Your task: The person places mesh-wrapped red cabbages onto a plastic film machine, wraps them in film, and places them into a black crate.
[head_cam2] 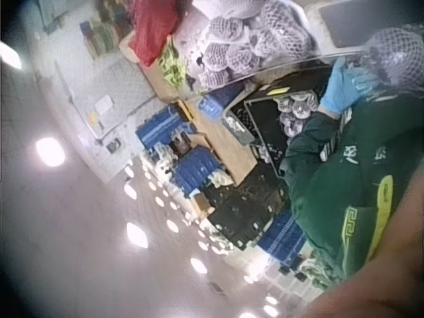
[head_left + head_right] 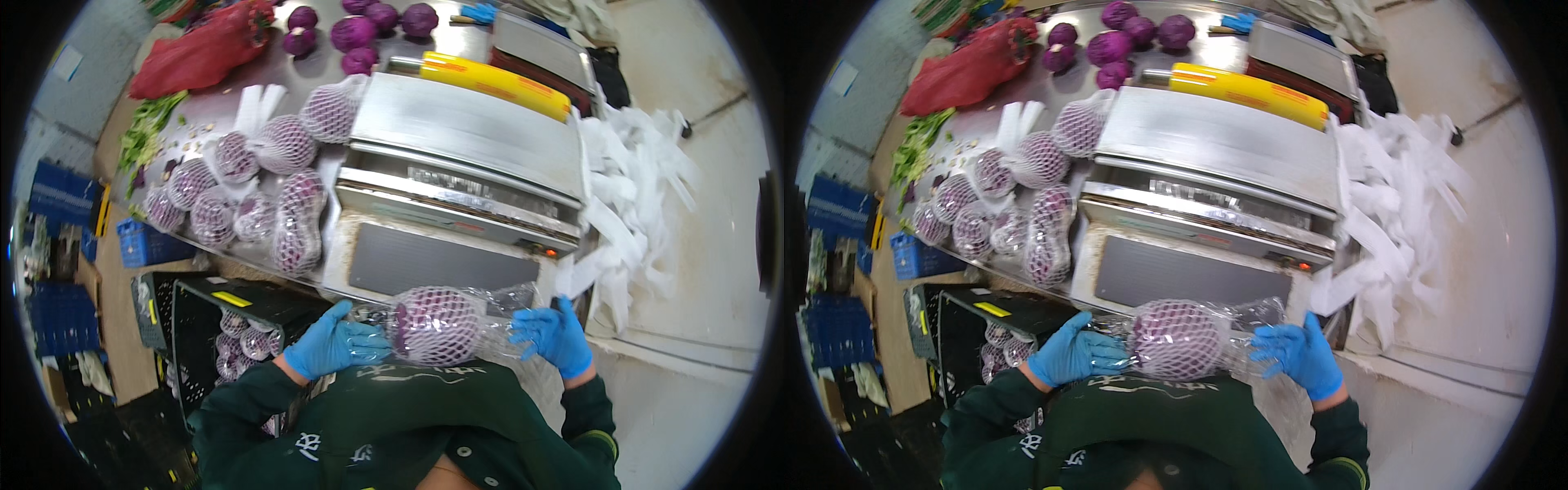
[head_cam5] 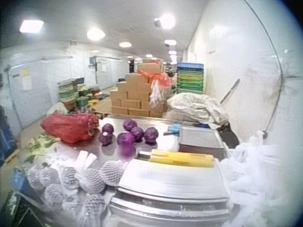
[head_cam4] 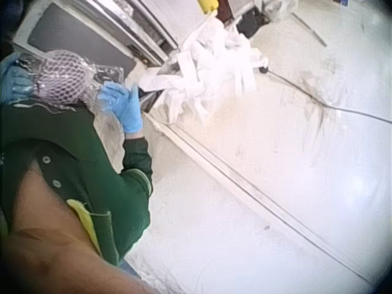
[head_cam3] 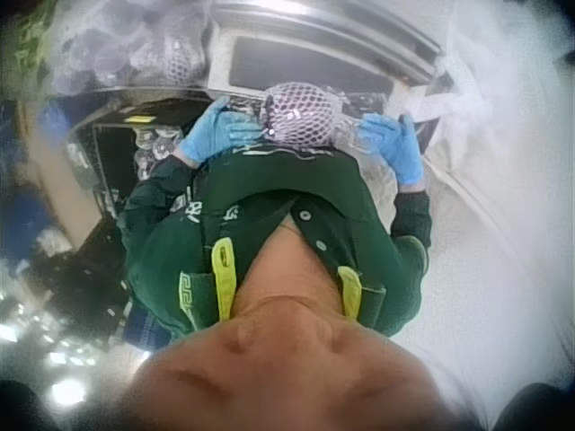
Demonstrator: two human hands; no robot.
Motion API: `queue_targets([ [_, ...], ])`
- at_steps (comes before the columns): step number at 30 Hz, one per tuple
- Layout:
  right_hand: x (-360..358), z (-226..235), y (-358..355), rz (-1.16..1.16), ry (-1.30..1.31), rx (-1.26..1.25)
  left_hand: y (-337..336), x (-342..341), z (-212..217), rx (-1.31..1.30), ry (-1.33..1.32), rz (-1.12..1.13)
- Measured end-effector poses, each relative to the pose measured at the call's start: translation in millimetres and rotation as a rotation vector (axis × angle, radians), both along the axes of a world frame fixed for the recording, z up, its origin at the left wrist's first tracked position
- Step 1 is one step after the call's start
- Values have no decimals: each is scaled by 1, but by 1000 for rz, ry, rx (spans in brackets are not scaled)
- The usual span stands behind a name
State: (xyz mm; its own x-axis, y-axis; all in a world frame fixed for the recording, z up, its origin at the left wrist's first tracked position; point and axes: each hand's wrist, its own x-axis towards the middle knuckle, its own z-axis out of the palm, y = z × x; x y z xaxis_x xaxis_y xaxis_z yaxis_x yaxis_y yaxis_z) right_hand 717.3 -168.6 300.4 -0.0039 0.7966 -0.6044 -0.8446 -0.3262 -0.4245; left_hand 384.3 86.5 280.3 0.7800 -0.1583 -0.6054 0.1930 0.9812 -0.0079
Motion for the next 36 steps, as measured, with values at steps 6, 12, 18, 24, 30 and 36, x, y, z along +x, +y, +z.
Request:
queue_targets([
  [6,-58,-31,17,-226,-672,-281,-23,14,-26,973,313,-133],
  [12,-73,-94,19,-84,-776,-391,-55,-15,-150,742,532,-74],
  [18,-86,-120,36,2,-1067,-95,-77,47,-166,730,-171,-77],
  [24,-83,-53,78,232,-1557,308,-43,46,-73,404,-379,198],
  [30,-62,40,98,-153,-1991,852,-7,38,-10,280,-506,306],
  [36,-28,75,151,-426,-2345,950,12,46,41,317,-629,173],
])
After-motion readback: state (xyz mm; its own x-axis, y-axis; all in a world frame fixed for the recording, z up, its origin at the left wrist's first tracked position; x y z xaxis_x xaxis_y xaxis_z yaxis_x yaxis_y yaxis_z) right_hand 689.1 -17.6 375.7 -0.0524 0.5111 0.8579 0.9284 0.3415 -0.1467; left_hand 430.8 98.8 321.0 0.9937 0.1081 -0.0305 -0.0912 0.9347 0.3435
